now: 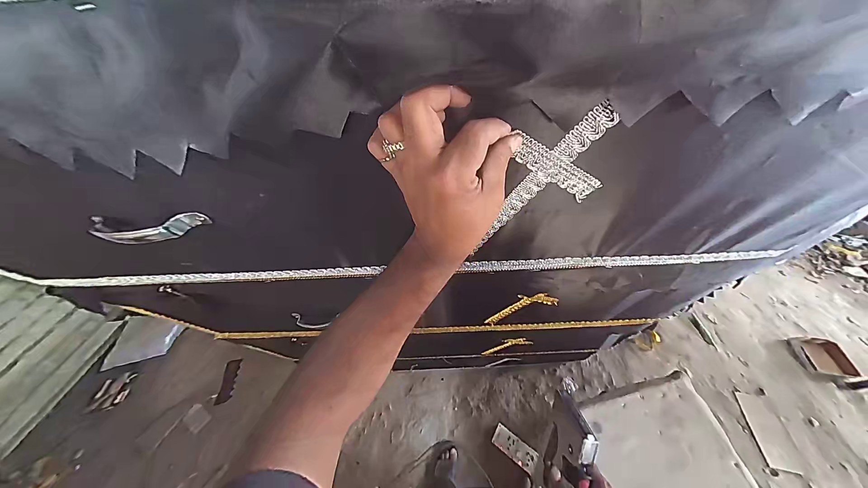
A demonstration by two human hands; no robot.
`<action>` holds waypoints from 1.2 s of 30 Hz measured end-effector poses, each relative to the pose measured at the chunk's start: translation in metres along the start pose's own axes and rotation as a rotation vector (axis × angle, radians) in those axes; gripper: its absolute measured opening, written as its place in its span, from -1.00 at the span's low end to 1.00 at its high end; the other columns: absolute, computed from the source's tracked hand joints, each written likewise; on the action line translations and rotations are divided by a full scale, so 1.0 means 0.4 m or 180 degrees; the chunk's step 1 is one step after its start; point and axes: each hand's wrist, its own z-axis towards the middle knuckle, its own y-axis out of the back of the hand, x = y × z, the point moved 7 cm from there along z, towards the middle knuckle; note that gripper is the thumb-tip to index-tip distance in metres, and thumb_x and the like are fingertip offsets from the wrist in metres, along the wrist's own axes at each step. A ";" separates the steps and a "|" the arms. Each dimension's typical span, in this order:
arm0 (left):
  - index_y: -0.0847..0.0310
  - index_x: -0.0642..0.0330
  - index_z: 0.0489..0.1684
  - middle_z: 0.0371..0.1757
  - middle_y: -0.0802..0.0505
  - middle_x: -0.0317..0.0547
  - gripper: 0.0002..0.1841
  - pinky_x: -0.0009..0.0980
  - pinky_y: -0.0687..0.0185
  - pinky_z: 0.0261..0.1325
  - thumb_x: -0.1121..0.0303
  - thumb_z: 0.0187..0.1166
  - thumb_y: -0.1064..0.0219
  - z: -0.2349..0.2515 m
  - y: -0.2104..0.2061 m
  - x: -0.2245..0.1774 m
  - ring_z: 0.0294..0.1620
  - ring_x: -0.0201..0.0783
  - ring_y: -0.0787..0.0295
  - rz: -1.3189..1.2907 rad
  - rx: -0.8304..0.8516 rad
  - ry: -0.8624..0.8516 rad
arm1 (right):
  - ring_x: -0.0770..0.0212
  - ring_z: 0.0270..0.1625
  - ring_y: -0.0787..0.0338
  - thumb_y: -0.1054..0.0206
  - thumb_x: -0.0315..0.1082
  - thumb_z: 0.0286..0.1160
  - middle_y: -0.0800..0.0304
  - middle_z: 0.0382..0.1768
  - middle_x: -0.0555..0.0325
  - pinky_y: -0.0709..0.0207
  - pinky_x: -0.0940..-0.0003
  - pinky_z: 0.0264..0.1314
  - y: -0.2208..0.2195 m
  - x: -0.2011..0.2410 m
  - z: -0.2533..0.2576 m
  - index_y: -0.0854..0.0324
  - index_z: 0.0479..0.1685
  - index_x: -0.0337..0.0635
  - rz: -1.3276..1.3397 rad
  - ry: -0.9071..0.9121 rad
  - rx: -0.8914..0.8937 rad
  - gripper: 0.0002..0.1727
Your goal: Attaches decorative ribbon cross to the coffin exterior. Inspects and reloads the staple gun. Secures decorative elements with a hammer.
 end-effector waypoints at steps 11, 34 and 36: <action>-0.85 -0.21 -0.09 0.25 -0.62 0.01 -0.54 0.09 -0.16 0.26 -0.01 0.00 -0.78 0.078 0.021 0.013 0.25 0.07 -0.46 0.0215 0.0193 0.0300 | 0.59 -0.08 -0.84 -0.36 -0.35 0.56 -0.87 -0.13 0.46 -0.76 0.48 0.14 0.062 0.217 0.006 -0.50 0.24 -0.22 0.0436 0.0699 0.0259 -0.67; -0.87 -0.15 -0.05 0.30 -0.66 -0.06 -0.71 -0.01 -0.25 0.19 0.05 0.34 -0.64 0.061 0.022 0.043 0.19 -0.04 -0.52 -0.0164 -0.0011 0.0065 | 0.10 -0.16 -0.79 -0.30 0.25 0.38 -0.79 -0.19 0.08 -0.68 0.09 -0.18 -0.026 1.071 0.114 -0.71 0.12 -0.18 -0.3281 0.3634 -0.1116 -0.35; -0.87 -0.14 -0.05 0.31 -0.67 -0.05 -0.72 0.00 -0.24 0.20 0.05 0.36 -0.62 0.058 0.021 0.044 0.19 -0.04 -0.52 -0.0202 -0.0036 0.0046 | 0.12 -0.18 -0.79 -0.31 0.24 0.38 -0.78 -0.21 0.08 -0.68 0.12 -0.19 -0.032 1.082 0.116 -0.72 0.13 -0.19 -0.3286 0.3648 -0.1150 -0.34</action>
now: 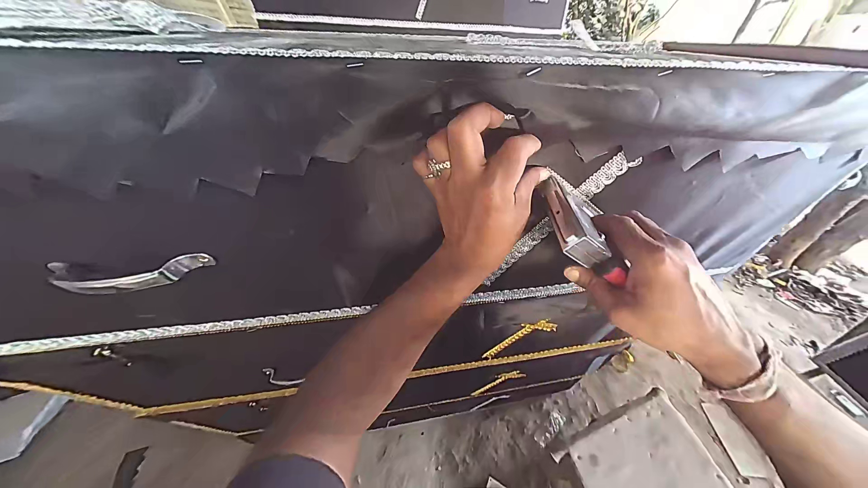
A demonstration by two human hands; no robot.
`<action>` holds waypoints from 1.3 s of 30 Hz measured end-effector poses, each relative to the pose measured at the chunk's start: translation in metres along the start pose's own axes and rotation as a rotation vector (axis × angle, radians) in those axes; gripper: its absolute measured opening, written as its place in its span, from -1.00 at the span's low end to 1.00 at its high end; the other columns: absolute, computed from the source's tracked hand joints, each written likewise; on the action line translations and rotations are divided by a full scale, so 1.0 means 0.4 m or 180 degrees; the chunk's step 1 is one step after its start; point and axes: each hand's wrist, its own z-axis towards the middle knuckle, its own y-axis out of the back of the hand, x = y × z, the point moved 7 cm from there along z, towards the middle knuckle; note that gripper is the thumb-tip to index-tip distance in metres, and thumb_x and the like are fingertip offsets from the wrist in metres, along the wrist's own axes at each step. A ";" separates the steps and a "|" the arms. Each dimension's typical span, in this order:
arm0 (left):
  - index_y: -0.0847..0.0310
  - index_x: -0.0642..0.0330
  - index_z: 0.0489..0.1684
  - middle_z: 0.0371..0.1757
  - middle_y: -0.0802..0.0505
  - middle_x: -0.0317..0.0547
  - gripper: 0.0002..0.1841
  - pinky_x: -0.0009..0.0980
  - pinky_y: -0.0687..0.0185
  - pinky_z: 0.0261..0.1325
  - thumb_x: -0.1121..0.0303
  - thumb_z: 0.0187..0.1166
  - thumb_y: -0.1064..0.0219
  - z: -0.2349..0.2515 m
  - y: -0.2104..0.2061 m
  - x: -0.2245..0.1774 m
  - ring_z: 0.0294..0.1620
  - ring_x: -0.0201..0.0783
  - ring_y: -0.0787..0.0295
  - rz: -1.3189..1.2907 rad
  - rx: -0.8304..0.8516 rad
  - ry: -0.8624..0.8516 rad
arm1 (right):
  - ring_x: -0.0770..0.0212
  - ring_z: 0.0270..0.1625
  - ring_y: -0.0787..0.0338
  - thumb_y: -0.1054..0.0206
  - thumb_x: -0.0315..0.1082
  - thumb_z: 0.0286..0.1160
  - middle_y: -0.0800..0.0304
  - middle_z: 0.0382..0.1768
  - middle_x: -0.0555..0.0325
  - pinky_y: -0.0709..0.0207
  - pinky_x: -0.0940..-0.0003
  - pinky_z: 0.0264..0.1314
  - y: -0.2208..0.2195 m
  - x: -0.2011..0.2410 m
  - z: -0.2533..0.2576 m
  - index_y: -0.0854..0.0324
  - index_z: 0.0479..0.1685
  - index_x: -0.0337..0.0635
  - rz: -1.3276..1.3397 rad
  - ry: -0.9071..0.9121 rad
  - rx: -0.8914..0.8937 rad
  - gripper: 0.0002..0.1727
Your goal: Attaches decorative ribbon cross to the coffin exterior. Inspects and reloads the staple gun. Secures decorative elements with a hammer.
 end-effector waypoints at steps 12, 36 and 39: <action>-0.90 -0.18 -0.15 0.26 -0.69 0.03 -0.75 0.04 -0.15 0.26 0.03 0.30 -0.65 -0.003 -0.007 0.003 0.20 0.01 -0.50 -0.0125 -0.0184 0.0007 | 0.00 -0.54 -0.70 -0.28 0.00 0.23 -0.63 -0.56 0.00 -0.42 0.07 -0.63 0.013 -0.018 0.050 -0.61 -0.49 -0.23 -0.0431 0.0773 -0.0538 -0.59; -0.88 -0.03 -0.12 0.19 -0.74 0.03 -0.57 0.02 -0.21 0.22 -0.15 0.32 -0.60 -0.012 0.012 0.019 0.16 0.00 -0.54 -0.0174 0.0071 -0.0338 | 0.54 -0.15 -0.87 -0.50 0.01 0.43 -0.91 -0.17 0.47 -0.80 0.52 0.01 -0.238 -0.005 -0.535 -0.65 0.15 -0.02 0.3840 -0.2331 0.0214 -0.57; -0.86 -0.09 -0.14 0.18 -0.73 0.02 -0.50 0.02 -0.20 0.21 -0.20 0.11 -0.70 -0.011 0.003 0.001 0.16 0.05 -0.53 0.0151 0.0002 -0.0259 | 0.63 -0.04 -0.82 -0.48 0.09 0.44 -0.85 -0.07 0.47 -0.77 0.58 0.08 -0.211 -0.015 -0.425 -0.52 0.29 -0.17 0.3257 -0.1526 -0.0032 -0.38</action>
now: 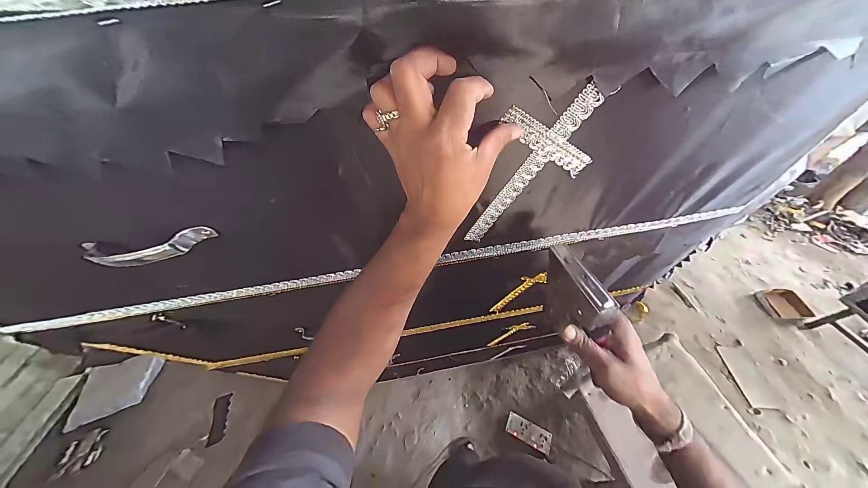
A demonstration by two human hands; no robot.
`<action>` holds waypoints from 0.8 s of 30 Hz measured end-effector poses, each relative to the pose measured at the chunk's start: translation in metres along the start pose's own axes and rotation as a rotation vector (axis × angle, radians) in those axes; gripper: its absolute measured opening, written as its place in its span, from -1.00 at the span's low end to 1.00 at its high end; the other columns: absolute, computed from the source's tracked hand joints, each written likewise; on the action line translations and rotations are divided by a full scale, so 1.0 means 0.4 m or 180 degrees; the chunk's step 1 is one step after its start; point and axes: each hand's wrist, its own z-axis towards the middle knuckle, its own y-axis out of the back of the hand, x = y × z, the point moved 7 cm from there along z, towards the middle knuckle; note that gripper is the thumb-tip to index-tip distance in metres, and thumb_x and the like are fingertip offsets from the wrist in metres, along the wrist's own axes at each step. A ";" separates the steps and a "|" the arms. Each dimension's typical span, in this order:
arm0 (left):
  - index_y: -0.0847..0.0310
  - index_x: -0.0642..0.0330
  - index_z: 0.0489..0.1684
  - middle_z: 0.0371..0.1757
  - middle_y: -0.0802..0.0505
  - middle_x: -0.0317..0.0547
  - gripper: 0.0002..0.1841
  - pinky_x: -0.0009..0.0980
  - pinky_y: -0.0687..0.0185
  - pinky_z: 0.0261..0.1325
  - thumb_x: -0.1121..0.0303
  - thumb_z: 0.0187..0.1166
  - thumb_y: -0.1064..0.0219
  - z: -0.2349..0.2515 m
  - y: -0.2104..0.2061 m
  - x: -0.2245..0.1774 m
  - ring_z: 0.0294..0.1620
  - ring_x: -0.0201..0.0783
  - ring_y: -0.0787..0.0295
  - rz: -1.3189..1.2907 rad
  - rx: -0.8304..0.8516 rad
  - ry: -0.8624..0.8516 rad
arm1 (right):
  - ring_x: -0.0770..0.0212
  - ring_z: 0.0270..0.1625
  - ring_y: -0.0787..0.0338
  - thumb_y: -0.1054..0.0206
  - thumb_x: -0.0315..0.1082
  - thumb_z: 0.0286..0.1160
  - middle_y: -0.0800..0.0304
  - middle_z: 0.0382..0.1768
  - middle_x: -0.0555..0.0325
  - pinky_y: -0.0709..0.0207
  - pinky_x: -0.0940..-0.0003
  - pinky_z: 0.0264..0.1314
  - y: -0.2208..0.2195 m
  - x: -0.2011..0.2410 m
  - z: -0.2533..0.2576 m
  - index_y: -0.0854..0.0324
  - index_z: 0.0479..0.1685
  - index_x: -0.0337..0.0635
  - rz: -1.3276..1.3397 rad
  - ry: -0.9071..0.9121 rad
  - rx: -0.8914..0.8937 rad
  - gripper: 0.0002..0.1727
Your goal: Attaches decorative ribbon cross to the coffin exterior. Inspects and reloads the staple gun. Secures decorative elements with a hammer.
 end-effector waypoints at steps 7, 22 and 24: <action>-0.82 -0.18 -0.20 0.17 -0.67 -0.03 -0.58 0.03 -0.20 0.18 -0.09 0.03 -0.75 0.024 -0.007 -0.016 0.18 0.05 -0.50 0.0250 0.0209 0.0279 | 0.58 -0.14 -0.82 -0.40 0.01 0.52 -0.84 -0.17 0.28 -0.76 0.55 -0.04 -0.029 0.081 0.169 -0.61 0.13 -0.30 -0.0510 0.0576 -0.0306 -0.49; -0.82 -0.22 -0.12 0.23 -0.63 0.02 -0.59 0.05 -0.18 0.21 -0.08 0.12 -0.71 0.024 -0.011 -0.014 0.23 0.07 -0.47 0.0184 0.0354 0.0244 | 0.58 -0.46 -0.69 -0.42 0.13 0.42 -0.70 -0.49 0.41 -0.63 0.49 -0.41 -0.015 0.128 0.295 -0.66 -0.12 -0.14 -0.1229 0.0824 -0.0951 -0.53; -0.81 -0.23 -0.13 0.23 -0.63 0.00 -0.60 0.05 -0.18 0.19 -0.08 0.11 -0.72 0.024 -0.011 -0.013 0.21 0.06 -0.47 0.0213 0.0358 0.0245 | 0.52 -0.50 -0.67 -0.41 0.12 0.43 -0.69 -0.52 0.35 -0.60 0.44 -0.46 -0.018 0.116 0.306 -0.67 -0.23 -0.15 -0.1251 0.1073 -0.1179 -0.54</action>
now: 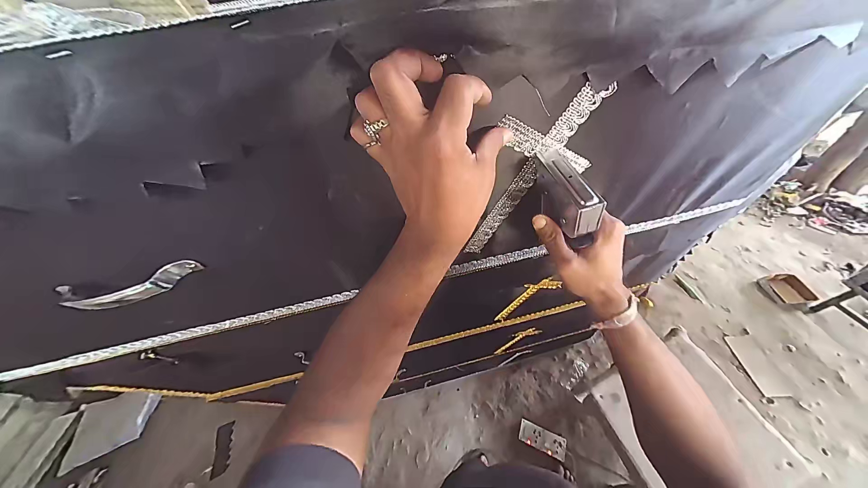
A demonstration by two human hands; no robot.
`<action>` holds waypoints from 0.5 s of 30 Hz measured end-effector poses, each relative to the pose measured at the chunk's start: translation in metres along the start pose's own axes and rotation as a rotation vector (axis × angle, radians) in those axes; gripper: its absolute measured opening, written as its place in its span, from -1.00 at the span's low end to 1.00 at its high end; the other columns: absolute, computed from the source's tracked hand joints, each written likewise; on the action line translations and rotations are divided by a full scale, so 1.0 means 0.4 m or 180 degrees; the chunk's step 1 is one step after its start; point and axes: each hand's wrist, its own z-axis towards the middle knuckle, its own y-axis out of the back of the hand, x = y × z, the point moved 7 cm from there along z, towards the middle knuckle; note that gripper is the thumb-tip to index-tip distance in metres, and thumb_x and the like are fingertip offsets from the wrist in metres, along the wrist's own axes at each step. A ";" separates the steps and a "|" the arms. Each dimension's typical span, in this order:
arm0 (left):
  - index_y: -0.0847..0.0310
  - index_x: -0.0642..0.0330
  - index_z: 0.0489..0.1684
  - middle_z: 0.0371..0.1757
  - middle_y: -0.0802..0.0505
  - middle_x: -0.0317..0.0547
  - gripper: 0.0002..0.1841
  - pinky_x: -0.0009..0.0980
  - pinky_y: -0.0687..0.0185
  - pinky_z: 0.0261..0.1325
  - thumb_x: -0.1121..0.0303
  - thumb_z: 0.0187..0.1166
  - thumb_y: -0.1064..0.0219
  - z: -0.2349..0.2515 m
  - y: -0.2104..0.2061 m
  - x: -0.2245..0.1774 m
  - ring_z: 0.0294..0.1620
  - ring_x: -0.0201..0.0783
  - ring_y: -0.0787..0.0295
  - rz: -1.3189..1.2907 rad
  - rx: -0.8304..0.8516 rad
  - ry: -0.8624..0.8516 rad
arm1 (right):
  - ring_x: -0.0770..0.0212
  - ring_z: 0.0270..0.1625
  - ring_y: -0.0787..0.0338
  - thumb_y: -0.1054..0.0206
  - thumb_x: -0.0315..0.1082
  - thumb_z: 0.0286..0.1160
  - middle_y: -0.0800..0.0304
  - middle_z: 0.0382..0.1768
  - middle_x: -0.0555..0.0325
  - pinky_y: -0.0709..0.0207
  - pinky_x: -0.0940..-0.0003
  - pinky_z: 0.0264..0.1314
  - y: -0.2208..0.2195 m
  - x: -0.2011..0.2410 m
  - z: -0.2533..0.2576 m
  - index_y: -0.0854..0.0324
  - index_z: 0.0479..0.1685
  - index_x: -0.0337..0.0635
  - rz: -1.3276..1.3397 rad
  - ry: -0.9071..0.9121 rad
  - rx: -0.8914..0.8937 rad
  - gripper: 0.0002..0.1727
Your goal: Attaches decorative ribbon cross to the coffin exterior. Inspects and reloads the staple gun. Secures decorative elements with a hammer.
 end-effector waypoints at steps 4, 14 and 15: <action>-0.82 -0.23 -0.14 0.22 -0.64 -0.02 -0.60 0.06 -0.19 0.19 -0.07 0.09 -0.72 -0.003 0.001 -0.001 0.21 0.06 -0.48 0.0001 -0.0004 0.0018 | 0.43 -0.49 -0.75 -0.41 0.03 0.46 -0.75 -0.52 0.23 -0.68 0.35 -0.45 0.006 -0.004 -0.021 -0.68 -0.27 -0.22 0.0094 0.0334 -0.0367 -0.58; -0.81 -0.16 -0.10 0.24 -0.65 0.05 -0.57 0.09 -0.17 0.24 -0.14 0.17 -0.67 -0.005 0.004 -0.001 0.21 0.11 -0.47 0.0039 -0.0046 -0.0126 | 0.40 -0.34 -0.84 -0.49 -0.15 0.43 -0.87 -0.37 0.25 -0.78 0.36 -0.15 -0.005 -0.176 -0.713 -0.70 -0.01 -0.23 0.1456 -0.2919 0.1260 -0.66; -0.81 -0.12 -0.06 0.25 -0.65 0.09 -0.54 0.09 -0.18 0.26 -0.18 0.23 -0.63 -0.002 0.011 0.004 0.23 0.12 -0.48 0.0035 -0.0116 -0.0201 | 0.31 -0.34 -0.84 -0.46 -0.16 0.46 -0.86 -0.39 0.16 -0.77 0.25 -0.14 0.000 -0.210 -0.786 -0.72 -0.06 -0.26 0.1472 -0.3407 0.1426 -0.68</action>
